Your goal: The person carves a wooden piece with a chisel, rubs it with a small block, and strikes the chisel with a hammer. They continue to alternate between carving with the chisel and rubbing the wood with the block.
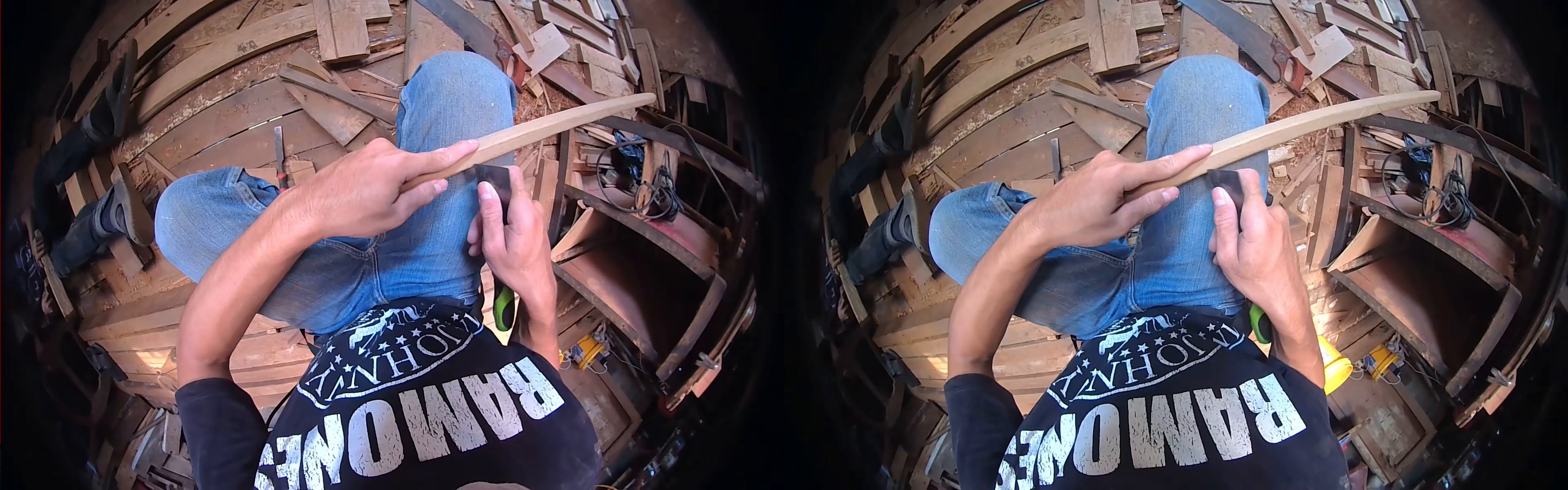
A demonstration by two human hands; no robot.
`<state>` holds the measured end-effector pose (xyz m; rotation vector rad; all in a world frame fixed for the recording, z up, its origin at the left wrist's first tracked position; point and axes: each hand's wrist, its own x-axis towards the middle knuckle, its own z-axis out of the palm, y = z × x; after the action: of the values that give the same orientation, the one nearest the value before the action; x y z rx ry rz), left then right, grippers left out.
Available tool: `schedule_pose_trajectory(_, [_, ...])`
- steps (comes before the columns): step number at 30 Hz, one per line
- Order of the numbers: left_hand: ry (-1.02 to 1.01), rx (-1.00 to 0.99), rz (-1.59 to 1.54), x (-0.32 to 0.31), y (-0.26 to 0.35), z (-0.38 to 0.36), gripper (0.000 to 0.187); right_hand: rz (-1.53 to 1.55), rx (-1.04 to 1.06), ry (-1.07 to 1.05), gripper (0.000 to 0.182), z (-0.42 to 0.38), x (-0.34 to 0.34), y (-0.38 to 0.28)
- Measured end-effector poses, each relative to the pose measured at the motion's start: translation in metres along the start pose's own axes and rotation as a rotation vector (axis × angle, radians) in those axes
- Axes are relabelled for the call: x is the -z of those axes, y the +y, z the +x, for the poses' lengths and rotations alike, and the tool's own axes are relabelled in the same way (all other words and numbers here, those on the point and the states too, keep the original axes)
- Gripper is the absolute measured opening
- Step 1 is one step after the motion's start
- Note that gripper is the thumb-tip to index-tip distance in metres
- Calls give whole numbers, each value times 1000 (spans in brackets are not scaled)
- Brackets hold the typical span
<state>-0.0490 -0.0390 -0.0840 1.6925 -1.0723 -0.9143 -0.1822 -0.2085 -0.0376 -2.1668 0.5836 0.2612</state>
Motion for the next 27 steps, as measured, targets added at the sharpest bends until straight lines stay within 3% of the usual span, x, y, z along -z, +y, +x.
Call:
schedule_pose_trajectory(3, [20, -20, -6, -3, -1, 2, 53, 16, -2, 15, 31, 1, 3, -1])
schedule_pose_trajectory(7, [6, -6, 22, -1, 0, 3, 53, 2, 20, 7, 34, 3, 2, 2])
schedule_pose_trajectory(10, [-5, 8, 8, 0, 1, 4, 53, 98, -44, 13, 28, 3, 3, -1])
schedule_pose_trajectory(15, [24, -1, -12, -1, -2, 3, 53, -94, 191, -4, 17, 5, 6, 5])
schedule_pose_trajectory(19, [19, 29, 5, -1, -2, 2, 53, -94, 74, 16, 16, 5, 4, 4])
schedule_pose_trajectory(22, [26, 18, -7, -2, -2, 3, 53, 11, 91, 29, 21, 4, 3, 6])
schedule_pose_trajectory(24, [35, -3, -22, -1, -1, 3, 53, 88, -20, -86, 32, 3, 9, 3])
schedule_pose_trajectory(27, [7, 38, -33, -1, 0, 2, 53, 35, 65, -32, 41, 4, 3, 7])
